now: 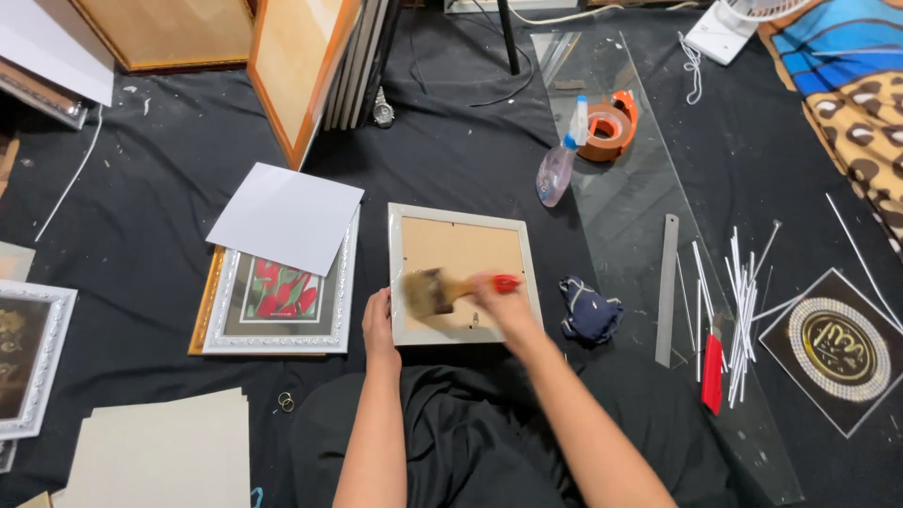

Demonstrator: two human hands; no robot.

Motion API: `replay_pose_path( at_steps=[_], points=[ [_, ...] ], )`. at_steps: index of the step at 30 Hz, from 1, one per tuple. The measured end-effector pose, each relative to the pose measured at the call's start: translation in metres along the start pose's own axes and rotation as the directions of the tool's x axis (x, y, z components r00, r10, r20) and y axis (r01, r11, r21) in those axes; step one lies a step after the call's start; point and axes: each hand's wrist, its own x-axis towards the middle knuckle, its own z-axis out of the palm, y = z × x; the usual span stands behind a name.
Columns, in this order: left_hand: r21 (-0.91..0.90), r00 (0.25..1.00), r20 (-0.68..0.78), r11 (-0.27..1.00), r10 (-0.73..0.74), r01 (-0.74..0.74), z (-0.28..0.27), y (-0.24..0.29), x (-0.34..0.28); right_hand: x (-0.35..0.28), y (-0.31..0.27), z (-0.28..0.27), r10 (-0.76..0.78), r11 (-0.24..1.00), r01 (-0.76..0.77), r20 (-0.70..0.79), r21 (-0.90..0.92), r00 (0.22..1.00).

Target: The person cleans the glass surface of a gold-framed picture with a spray and cloth, then flips the frame and brushes the back. The person handles one frame at a time, wiping the front and back surfaces.

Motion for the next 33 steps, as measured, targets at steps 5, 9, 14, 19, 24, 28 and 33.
replay_pose_path(
  at_steps=[5, 9, 14, 19, 24, 28, 33],
  points=[
    [0.041, 0.999, -0.028, 0.999, 0.024, -0.022, -0.018, -0.035, 0.029, 0.065, 0.078, -0.034, -0.215, 0.970, 0.210, -0.024, -0.123, 0.976],
    [0.021, 0.999, -0.042, 1.000, 0.008, -0.008, -0.011, -0.020, 0.018, 0.096, 0.110, -0.118, -0.397, 0.863, 0.099, -0.545, -0.495, 0.739],
    [-0.009, 0.999, -0.033, 1.000, 0.009, -0.009, -0.008, -0.021, 0.026, 0.068, 0.055, -0.076, -0.327, 0.941, 0.235, -0.490, -0.242, 0.808],
    [-0.058, 1.000, -0.010, 0.998, 0.012, -0.012, -0.013, -0.037, 0.037, 0.037, 0.019, 0.015, -0.134, 0.924, 0.170, -0.126, 0.341, 0.983],
    [0.116, 0.995, -0.093, 0.993, 0.037, -0.026, -0.004, -0.014, 0.017, 0.091, 0.044, -0.021, -0.121, 0.984, 0.078, -0.278, -0.160, 0.953],
    [0.120, 0.995, -0.095, 0.992, 0.040, -0.029, 0.000, -0.006, 0.011, 0.072, 0.033, -0.091, -0.230, 0.943, 0.036, -0.570, -0.331, 0.789],
    [0.129, 0.995, -0.088, 0.991, 0.047, -0.035, 0.010, 0.009, 0.005, 0.095, 0.026, -0.062, -0.356, 0.935, 0.327, -0.391, -0.140, 0.849]
  ],
)
